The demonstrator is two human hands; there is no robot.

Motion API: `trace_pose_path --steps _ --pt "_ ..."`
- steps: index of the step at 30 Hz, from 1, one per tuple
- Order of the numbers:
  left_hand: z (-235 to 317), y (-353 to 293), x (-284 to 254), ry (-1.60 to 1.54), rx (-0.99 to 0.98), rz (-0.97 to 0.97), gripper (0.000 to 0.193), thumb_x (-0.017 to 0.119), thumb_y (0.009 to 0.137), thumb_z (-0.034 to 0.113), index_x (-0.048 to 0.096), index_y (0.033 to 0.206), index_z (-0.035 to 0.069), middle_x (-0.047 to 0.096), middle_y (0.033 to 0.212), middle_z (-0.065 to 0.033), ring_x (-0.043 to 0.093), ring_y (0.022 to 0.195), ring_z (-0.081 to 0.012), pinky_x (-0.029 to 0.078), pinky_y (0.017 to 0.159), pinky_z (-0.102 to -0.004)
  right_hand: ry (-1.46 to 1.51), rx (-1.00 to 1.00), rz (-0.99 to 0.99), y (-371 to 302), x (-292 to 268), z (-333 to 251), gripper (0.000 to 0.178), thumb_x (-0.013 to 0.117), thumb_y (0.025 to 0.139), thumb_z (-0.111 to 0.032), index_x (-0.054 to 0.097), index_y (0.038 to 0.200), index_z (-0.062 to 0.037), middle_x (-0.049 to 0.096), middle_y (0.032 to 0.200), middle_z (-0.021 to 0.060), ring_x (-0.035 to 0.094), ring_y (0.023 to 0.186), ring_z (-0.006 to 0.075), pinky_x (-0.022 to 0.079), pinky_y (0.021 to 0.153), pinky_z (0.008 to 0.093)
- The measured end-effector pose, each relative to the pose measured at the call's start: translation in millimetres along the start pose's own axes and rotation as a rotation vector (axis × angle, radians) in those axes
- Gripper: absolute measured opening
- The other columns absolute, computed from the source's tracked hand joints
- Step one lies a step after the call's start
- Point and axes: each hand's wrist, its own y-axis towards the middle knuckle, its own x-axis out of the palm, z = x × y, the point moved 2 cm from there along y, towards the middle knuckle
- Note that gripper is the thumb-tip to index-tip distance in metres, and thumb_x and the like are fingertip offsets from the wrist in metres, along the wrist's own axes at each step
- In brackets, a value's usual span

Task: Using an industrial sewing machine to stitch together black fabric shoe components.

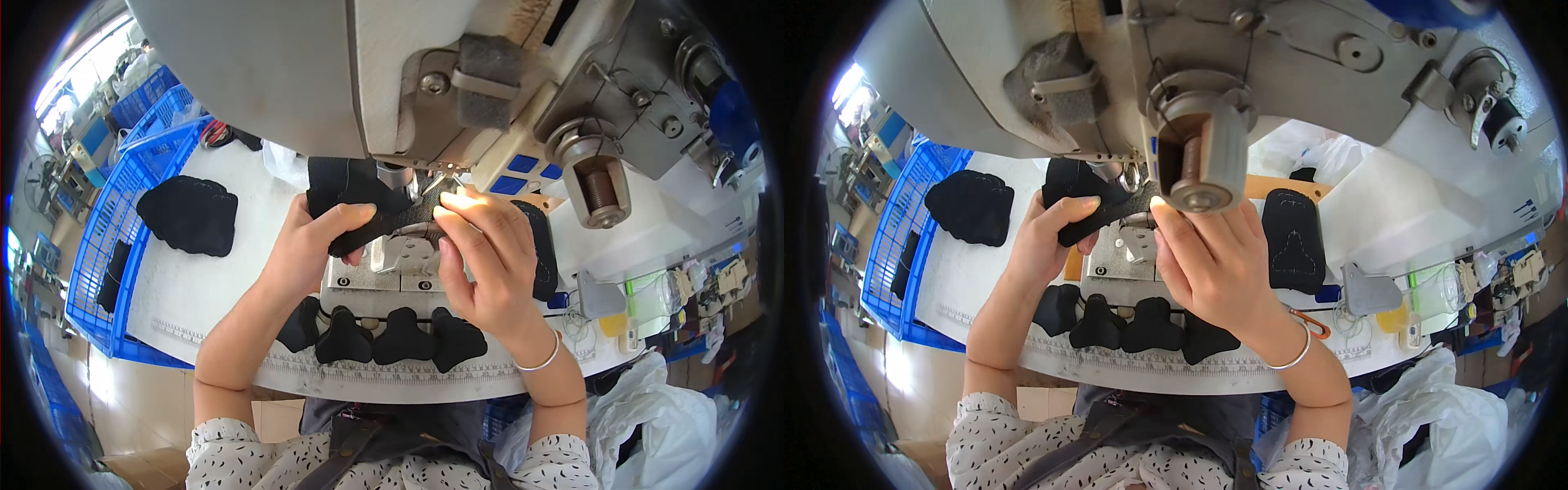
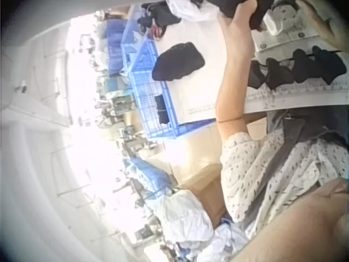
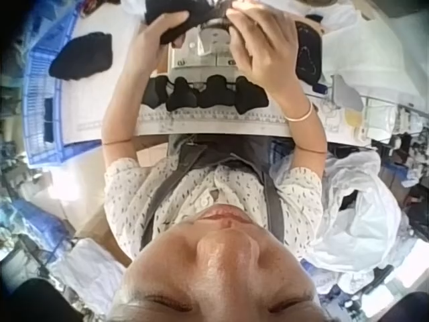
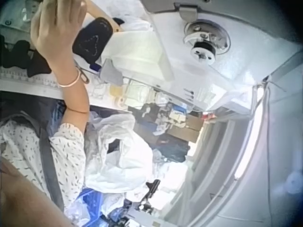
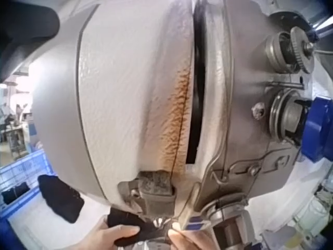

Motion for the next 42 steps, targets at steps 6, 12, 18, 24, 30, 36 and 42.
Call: trace_pose_path --steps 6,12,18,24,30,36,42 --pt "-1 -1 2 -0.055 0.021 0.005 0.01 0.06 0.08 0.014 0.06 0.078 0.003 0.056 0.063 -0.0027 0.05 0.049 -0.0093 0.04 0.046 -0.0229 -0.019 0.024 -0.011 -1 2 0 0.026 0.059 0.071 -0.001 0.062 0.096 0.0015 0.061 0.099 0.0121 0.057 0.095 0.0302 0.044 0.082 0.0378" --pt "0 -2 0 -0.079 0.022 -0.015 0.01 0.06 0.079 0.011 0.061 0.085 0.003 0.059 0.066 -0.0022 0.052 0.051 -0.0094 0.041 0.046 -0.0228 -0.034 0.038 -0.024 -1 2 -1 0.026 0.059 0.071 0.0 0.062 0.096 0.0012 0.061 0.1 0.0122 0.057 0.095 0.0302 0.044 0.082 0.0377" --pt "-1 -24 15 -0.002 0.072 0.013 0.029 0.055 0.078 0.002 0.056 0.107 0.0 0.061 0.096 -0.0039 0.057 0.087 -0.0108 0.045 0.076 -0.0235 -0.007 0.043 -0.047 -3 0 0 0.028 0.06 0.068 0.001 0.062 0.096 0.0012 0.06 0.099 0.0121 0.057 0.092 0.031 0.044 0.08 0.0384" --pt "-12 -30 22 0.021 0.144 -0.021 0.019 0.056 0.087 0.008 0.054 0.106 0.002 0.058 0.091 0.0001 0.054 0.076 -0.0063 0.047 0.063 -0.0213 0.0 0.017 -0.009 0 -1 0 0.027 0.06 0.067 0.001 0.061 0.094 0.0019 0.061 0.096 0.0123 0.058 0.087 0.0308 0.045 0.077 0.038" --pt "-16 -35 41 0.055 0.183 0.028 0.019 0.058 0.088 0.013 0.056 0.104 0.003 0.06 0.088 -0.0008 0.057 0.074 -0.0057 0.048 0.058 -0.0196 0.002 -0.028 0.04 1 2 4 0.026 0.06 0.067 0.003 0.061 0.093 0.0021 0.061 0.094 0.0125 0.058 0.083 0.0301 0.045 0.073 0.037" --pt "-14 -38 48 0.0 0.004 0.023 0.02 0.06 0.088 0.02 0.058 0.1 0.004 0.06 0.085 -0.0007 0.056 0.065 -0.0056 0.045 0.05 -0.019 0.019 -0.106 0.04 2 0 6 0.028 0.061 0.062 0.003 0.062 0.09 -0.0016 0.061 0.092 0.0097 0.058 0.082 0.0273 0.045 0.073 0.0377" --pt "-21 -44 37 -0.077 -0.014 0.09 0.015 0.06 0.088 0.02 0.061 0.089 0.005 0.058 0.074 0.0014 0.05 0.055 -0.0052 0.042 0.048 -0.0192 -0.028 -0.259 0.008 -4 -3 -1 0.03 0.063 0.057 -0.002 0.063 0.088 -0.0054 0.061 0.09 0.0048 0.06 0.084 0.0223 0.045 0.08 0.0383"
